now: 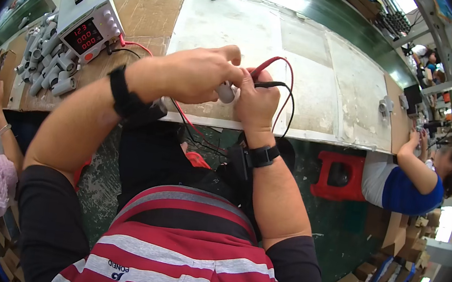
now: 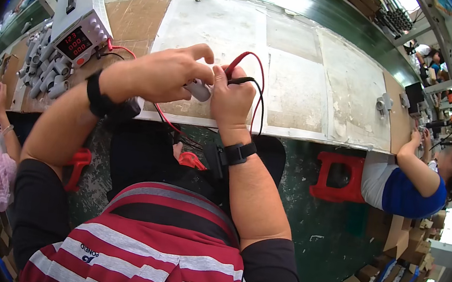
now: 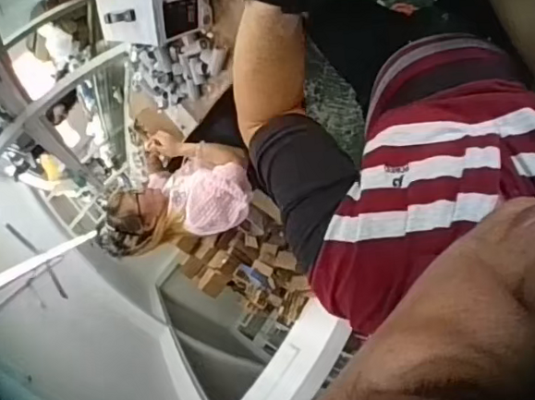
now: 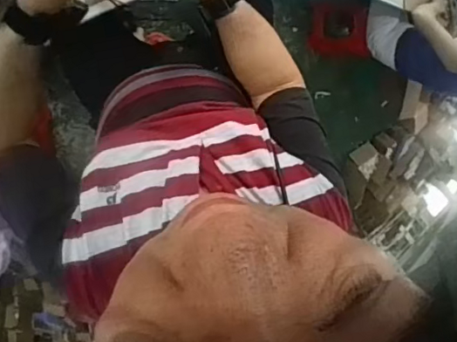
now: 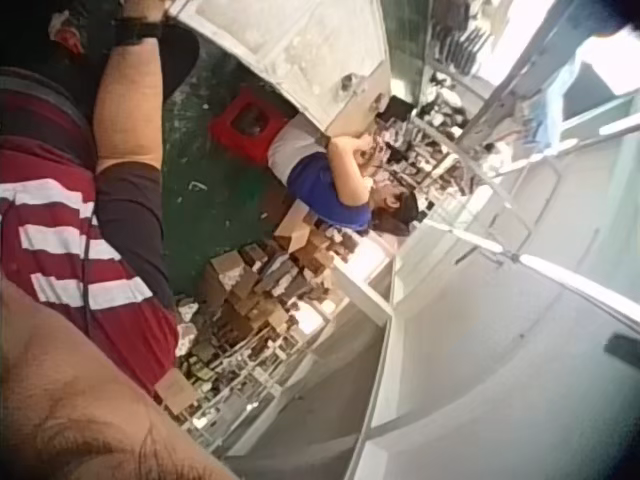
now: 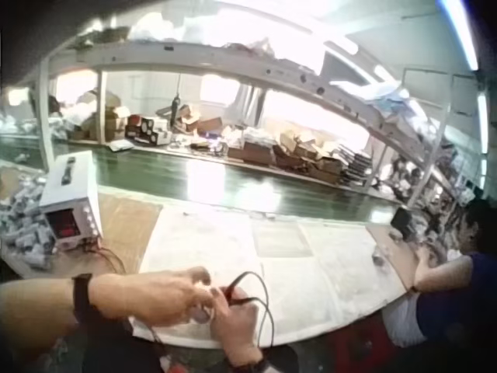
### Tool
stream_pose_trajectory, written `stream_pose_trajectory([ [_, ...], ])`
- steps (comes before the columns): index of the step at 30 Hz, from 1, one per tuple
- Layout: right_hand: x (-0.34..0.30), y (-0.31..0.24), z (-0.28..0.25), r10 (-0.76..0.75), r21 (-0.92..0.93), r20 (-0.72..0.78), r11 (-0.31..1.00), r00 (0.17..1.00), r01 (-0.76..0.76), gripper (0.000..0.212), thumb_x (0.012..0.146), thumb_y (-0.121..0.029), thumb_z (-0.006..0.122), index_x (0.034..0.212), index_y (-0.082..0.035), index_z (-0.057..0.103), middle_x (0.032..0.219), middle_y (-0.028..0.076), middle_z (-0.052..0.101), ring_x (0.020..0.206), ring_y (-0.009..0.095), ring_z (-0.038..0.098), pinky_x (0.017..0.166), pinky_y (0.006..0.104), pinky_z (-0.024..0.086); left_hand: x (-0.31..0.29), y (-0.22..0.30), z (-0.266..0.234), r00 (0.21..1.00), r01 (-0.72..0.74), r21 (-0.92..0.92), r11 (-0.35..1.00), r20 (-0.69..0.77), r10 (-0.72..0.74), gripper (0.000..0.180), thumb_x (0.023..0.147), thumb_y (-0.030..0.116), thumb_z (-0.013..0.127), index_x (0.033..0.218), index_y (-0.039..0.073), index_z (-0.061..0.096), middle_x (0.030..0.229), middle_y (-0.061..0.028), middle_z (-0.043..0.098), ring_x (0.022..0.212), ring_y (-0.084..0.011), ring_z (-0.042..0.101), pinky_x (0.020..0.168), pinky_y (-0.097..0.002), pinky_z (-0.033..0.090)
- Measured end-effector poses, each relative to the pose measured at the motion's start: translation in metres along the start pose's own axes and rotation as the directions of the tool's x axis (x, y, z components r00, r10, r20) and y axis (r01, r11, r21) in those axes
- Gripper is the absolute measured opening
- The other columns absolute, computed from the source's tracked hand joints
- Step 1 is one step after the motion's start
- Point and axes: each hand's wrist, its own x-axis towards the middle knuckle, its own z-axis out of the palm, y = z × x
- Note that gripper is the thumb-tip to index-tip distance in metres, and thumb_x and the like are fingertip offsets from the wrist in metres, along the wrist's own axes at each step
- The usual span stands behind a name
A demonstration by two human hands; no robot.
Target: Testing electrical components using a multimeter and test probes at an assembly line workstation.
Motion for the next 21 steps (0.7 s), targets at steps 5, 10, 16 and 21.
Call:
stream_pose_trajectory([
  [5,0.009,0.021,0.008,-0.127,-0.015,-0.063,0.992,0.990,0.126,0.019,0.093,-0.018,0.071,0.092,0.001,0.071,0.076,0.013,0.072,0.066,0.020,0.068,0.061,0.0351,0.052,-0.014,0.002,0.044,0.854,-0.017,-0.421,0.907,-0.477,-0.205,0.042,0.074,-0.004,0.078,0.113,0.005,0.068,0.130,-0.0144,0.054,0.096,-0.0260,0.066,0.086,-0.0350,0.055],
  [10,0.003,0.013,0.011,-0.183,-0.175,-0.096,0.971,0.978,0.165,0.017,0.092,-0.017,0.071,0.090,0.000,0.069,0.074,0.020,0.068,0.065,0.027,0.067,0.060,0.0381,0.050,-0.016,0.015,0.083,0.691,-0.035,-0.570,0.821,-0.607,-0.392,0.062,0.075,-0.005,0.078,0.132,0.003,0.058,0.127,-0.0130,0.055,0.102,-0.0225,0.063,0.087,-0.0333,0.054],
  [16,0.000,0.013,0.006,-0.188,-0.088,-0.077,0.980,0.979,0.181,0.019,0.092,-0.019,0.072,0.090,0.000,0.067,0.075,0.020,0.068,0.067,0.034,0.067,0.062,0.0405,0.052,-0.012,0.007,0.102,0.682,-0.081,-0.796,0.599,-0.483,-0.549,0.071,0.083,-0.006,0.076,0.146,0.000,0.044,0.131,-0.0112,0.056,0.107,-0.0176,0.062,0.091,-0.0312,0.054],
  [21,0.000,0.012,0.005,-0.156,-0.097,-0.073,0.984,0.985,0.149,0.020,0.092,-0.020,0.072,0.089,-0.001,0.066,0.075,0.020,0.068,0.068,0.036,0.067,0.063,0.0410,0.053,-0.009,0.008,0.103,0.688,-0.197,-0.896,0.397,-0.415,-0.595,0.068,0.088,-0.007,0.073,0.148,-0.001,0.041,0.126,-0.0114,0.060,0.106,-0.0155,0.062,0.094,-0.0304,0.053],
])
